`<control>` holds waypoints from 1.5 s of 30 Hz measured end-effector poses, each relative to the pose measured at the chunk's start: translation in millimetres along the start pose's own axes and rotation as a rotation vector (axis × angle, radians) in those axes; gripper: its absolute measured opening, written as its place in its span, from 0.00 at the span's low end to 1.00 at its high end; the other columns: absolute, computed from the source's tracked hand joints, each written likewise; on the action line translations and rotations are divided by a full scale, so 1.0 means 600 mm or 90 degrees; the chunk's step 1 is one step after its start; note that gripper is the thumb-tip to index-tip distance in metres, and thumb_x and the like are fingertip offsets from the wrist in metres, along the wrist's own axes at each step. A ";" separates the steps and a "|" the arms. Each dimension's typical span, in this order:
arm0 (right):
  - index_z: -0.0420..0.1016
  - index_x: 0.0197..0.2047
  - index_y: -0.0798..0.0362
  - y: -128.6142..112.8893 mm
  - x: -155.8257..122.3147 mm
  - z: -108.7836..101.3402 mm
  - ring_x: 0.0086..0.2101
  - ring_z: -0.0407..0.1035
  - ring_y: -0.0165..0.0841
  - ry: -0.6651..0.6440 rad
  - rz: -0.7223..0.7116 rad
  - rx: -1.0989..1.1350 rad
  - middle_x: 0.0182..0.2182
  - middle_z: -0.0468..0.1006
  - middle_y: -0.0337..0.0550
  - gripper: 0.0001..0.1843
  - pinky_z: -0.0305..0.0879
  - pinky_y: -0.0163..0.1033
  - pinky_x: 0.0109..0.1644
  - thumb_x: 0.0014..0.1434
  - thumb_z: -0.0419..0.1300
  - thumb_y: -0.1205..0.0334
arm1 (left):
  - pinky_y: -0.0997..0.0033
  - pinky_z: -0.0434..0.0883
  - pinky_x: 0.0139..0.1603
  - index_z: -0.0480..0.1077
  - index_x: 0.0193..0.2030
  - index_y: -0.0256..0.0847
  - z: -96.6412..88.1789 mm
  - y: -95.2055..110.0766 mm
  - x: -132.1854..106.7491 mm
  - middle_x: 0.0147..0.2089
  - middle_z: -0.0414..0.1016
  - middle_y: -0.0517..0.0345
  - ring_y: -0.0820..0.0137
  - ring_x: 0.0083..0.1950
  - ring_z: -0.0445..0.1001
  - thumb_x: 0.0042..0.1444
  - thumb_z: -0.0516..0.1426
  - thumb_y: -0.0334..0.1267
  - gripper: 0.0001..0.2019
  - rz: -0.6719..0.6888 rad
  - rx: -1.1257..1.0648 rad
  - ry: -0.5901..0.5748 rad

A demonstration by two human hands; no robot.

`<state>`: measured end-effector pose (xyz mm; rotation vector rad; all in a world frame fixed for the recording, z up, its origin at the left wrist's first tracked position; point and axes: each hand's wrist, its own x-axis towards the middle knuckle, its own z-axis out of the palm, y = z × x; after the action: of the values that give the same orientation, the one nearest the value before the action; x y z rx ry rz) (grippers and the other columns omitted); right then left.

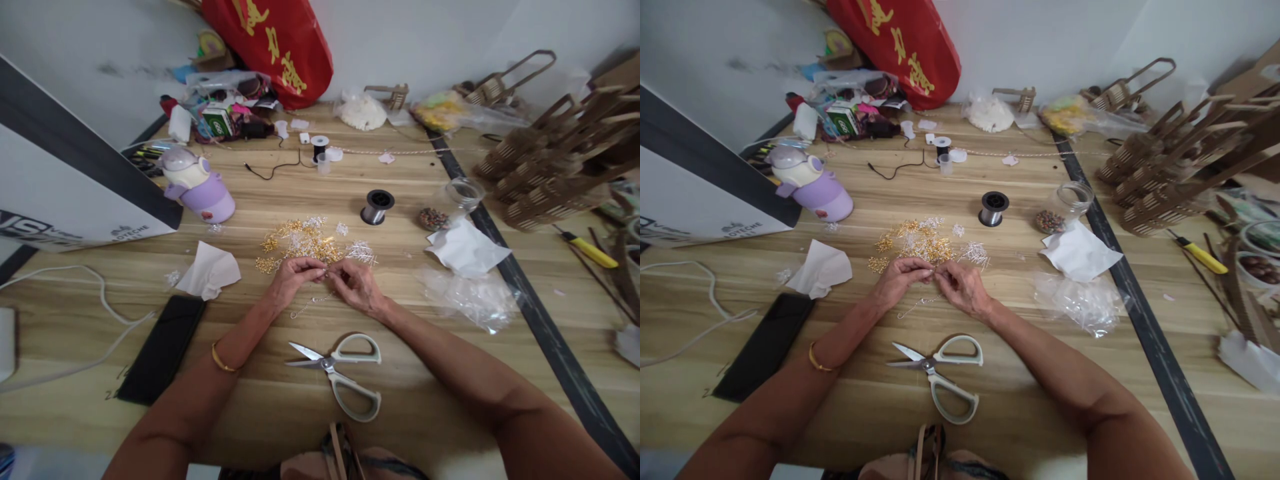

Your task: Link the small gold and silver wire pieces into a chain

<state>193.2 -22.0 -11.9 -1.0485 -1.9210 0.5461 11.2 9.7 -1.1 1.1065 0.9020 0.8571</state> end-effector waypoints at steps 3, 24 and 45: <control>0.69 0.35 0.54 0.000 0.001 -0.001 0.24 0.64 0.27 -0.002 -0.005 0.000 0.24 0.72 0.39 0.07 0.59 0.32 0.28 0.63 0.54 0.61 | 0.75 0.69 0.35 0.78 0.32 0.35 0.000 0.000 -0.001 0.27 0.77 0.58 0.74 0.30 0.73 0.42 0.67 0.37 0.10 -0.001 0.003 0.002; 0.70 0.35 0.54 0.003 0.001 0.000 0.24 0.64 0.28 0.003 -0.002 -0.011 0.25 0.73 0.40 0.07 0.60 0.33 0.28 0.63 0.54 0.61 | 0.75 0.70 0.35 0.78 0.33 0.34 0.001 0.005 -0.002 0.28 0.78 0.57 0.74 0.31 0.73 0.43 0.66 0.37 0.10 -0.002 0.005 -0.006; 0.70 0.35 0.54 0.003 0.001 0.000 0.25 0.64 0.28 0.000 0.009 -0.011 0.24 0.72 0.40 0.07 0.60 0.34 0.29 0.63 0.54 0.61 | 0.73 0.71 0.35 0.78 0.32 0.35 0.003 0.009 -0.002 0.28 0.78 0.56 0.73 0.30 0.73 0.43 0.66 0.38 0.10 0.006 0.047 0.008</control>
<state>194.2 -20.3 -12.8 -1.0744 -1.9232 0.5385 11.6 9.1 4.9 1.1710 0.9463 0.8441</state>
